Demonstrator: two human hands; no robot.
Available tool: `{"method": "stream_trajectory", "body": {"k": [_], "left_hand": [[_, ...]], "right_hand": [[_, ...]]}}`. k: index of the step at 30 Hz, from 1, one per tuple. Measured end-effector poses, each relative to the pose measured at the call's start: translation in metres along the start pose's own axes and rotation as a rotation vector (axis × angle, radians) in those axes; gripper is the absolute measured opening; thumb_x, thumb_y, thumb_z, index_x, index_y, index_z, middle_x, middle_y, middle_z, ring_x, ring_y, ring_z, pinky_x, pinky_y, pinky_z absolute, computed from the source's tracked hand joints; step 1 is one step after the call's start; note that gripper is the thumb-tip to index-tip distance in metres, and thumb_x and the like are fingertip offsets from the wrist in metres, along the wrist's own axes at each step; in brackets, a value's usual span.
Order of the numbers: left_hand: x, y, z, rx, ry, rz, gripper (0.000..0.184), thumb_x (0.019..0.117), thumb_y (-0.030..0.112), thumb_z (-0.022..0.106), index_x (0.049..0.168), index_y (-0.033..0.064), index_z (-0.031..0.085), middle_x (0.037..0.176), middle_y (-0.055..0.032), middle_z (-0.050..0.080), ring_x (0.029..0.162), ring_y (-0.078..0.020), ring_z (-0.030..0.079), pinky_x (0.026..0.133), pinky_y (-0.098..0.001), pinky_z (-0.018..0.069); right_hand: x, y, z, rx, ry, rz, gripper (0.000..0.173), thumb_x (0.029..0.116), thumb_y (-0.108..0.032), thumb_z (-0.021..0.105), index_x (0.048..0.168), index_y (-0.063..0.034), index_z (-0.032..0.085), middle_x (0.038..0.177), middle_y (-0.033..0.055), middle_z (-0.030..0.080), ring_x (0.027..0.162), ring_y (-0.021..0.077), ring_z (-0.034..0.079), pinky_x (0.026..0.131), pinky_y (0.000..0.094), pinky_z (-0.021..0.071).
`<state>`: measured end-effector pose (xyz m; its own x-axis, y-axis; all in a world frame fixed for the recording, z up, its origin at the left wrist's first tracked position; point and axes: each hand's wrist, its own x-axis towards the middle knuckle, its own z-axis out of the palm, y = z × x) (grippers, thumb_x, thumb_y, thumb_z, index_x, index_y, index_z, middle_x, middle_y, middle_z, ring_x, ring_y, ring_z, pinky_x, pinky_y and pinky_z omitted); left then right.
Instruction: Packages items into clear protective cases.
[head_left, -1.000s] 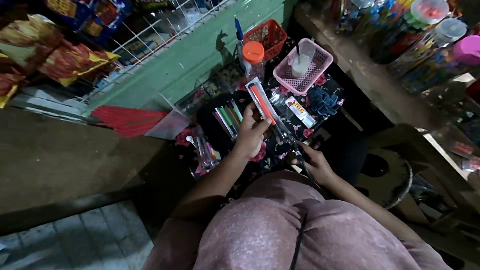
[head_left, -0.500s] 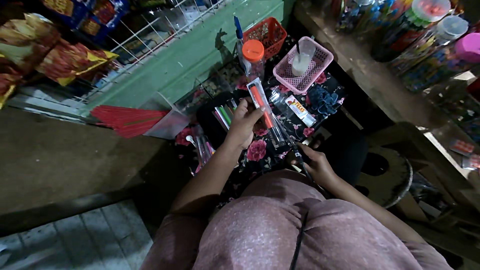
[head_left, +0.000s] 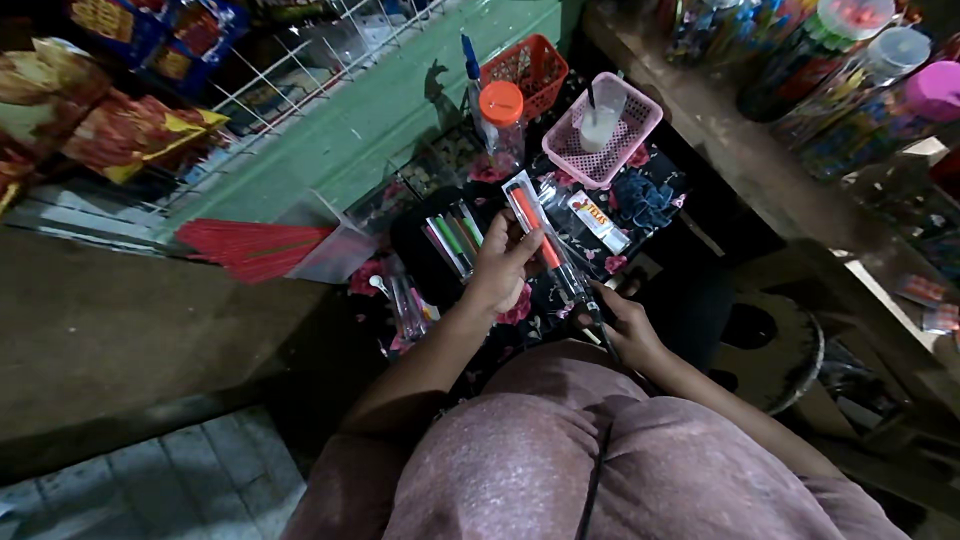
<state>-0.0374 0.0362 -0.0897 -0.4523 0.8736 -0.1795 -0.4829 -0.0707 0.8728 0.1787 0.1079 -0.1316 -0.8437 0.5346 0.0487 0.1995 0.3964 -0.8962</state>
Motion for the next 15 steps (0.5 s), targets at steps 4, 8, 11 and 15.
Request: {"method": "stream_trajectory", "body": {"k": [4, 8, 11, 15], "left_hand": [[0.002, -0.001, -0.001, -0.003, 0.017, -0.002, 0.031, 0.1022, 0.002, 0.053, 0.129, 0.0111, 0.041, 0.112, -0.0035, 0.06, 0.095, -0.0141, 0.068, 0.084, -0.0358, 0.0608], [0.003, -0.003, -0.002, -0.01, 0.018, 0.006, 0.03, 0.102, 0.003, 0.054, 0.129, 0.0104, 0.041, 0.111, -0.004, 0.06, 0.095, -0.014, 0.068, 0.083, -0.0356, 0.0608], [0.0, -0.005, 0.0, 0.022, -0.009, -0.025, 0.034, 0.102, 0.004, 0.054, 0.132, 0.0111, 0.04, 0.113, -0.004, 0.06, 0.094, -0.0138, 0.068, 0.081, -0.0345, 0.0608], [-0.005, -0.01, 0.005, 0.064, -0.025, -0.055, 0.036, 0.1024, 0.004, 0.054, 0.136, 0.0116, 0.041, 0.114, -0.0048, 0.061, 0.092, -0.0137, 0.068, 0.078, -0.0333, 0.0607]], "right_hand": [[0.001, 0.002, 0.001, -0.031, 0.008, -0.005, 0.049, 0.0986, -0.019, 0.066, 0.138, 0.0083, 0.054, 0.108, 0.0158, 0.072, 0.092, 0.0117, 0.07, 0.085, 0.0292, 0.058], [0.002, 0.004, 0.004, -0.032, 0.018, 0.011, 0.048, 0.099, -0.019, 0.065, 0.137, 0.0093, 0.055, 0.103, 0.0156, 0.072, 0.087, 0.0121, 0.07, 0.082, 0.0296, 0.0584], [0.007, -0.001, 0.0, -0.06, 0.007, 0.048, 0.048, 0.0989, -0.016, 0.065, 0.138, 0.0083, 0.054, 0.106, 0.0179, 0.071, 0.088, 0.0168, 0.071, 0.081, 0.0339, 0.0589], [0.015, -0.007, -0.013, -0.099, -0.05, 0.086, 0.053, 0.0966, -0.012, 0.064, 0.144, 0.0067, 0.048, 0.121, 0.0213, 0.068, 0.107, 0.0247, 0.07, 0.095, 0.0427, 0.0563]]}}
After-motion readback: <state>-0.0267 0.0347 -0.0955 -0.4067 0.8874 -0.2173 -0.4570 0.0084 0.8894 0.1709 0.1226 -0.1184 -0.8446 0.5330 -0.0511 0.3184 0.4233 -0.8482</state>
